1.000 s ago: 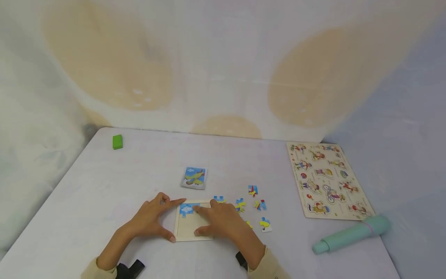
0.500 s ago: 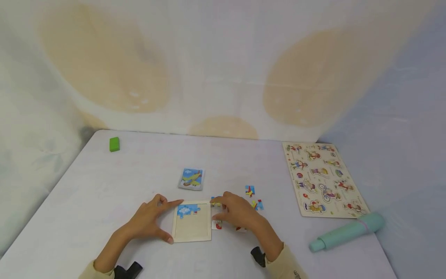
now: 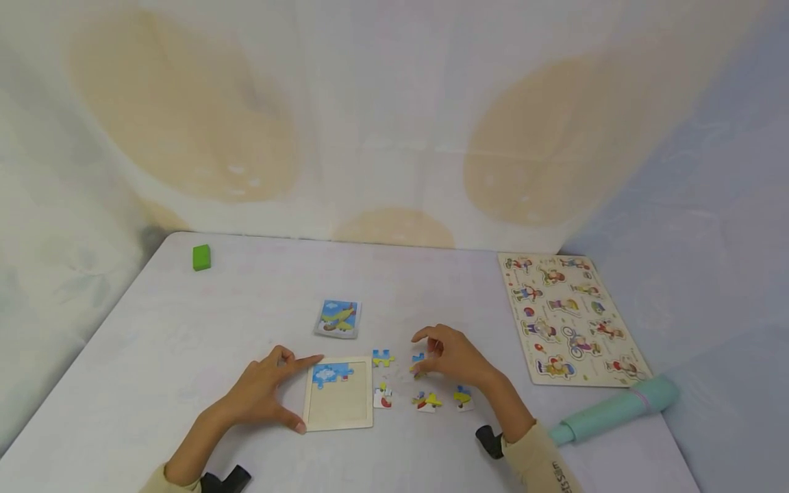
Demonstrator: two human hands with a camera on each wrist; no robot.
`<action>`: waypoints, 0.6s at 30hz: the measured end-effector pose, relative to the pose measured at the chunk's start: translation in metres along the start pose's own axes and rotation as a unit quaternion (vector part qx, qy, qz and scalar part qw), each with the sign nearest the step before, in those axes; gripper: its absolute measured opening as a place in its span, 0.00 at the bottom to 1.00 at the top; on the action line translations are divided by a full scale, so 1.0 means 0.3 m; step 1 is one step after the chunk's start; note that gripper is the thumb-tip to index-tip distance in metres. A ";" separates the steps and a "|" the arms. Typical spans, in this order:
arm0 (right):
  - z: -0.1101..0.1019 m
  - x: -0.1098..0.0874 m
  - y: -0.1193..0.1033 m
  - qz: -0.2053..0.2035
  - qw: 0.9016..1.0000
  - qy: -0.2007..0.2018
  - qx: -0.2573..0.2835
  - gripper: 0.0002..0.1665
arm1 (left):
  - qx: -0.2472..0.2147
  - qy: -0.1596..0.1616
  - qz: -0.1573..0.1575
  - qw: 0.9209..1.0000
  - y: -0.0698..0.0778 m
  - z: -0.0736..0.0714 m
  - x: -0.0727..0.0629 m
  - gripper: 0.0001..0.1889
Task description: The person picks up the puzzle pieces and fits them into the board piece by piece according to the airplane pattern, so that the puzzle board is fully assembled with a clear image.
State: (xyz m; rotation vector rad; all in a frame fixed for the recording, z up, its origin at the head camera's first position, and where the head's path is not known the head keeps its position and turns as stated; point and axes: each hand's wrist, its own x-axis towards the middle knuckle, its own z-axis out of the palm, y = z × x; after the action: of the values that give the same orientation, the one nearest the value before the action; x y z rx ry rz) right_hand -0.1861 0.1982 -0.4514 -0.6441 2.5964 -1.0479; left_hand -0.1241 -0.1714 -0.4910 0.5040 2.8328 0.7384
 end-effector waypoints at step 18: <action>-0.067 0.015 0.112 0.092 0.994 0.062 -0.007 0.26 | 0.019 0.015 0.020 1.000 0.001 -0.005 -0.003 0.56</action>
State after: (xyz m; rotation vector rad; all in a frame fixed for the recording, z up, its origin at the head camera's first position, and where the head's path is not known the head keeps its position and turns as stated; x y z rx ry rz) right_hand -0.2082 0.2292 -0.4613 -0.3449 2.7086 -1.0423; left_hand -0.1237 -0.1722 -0.4895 0.5624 2.8770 0.7063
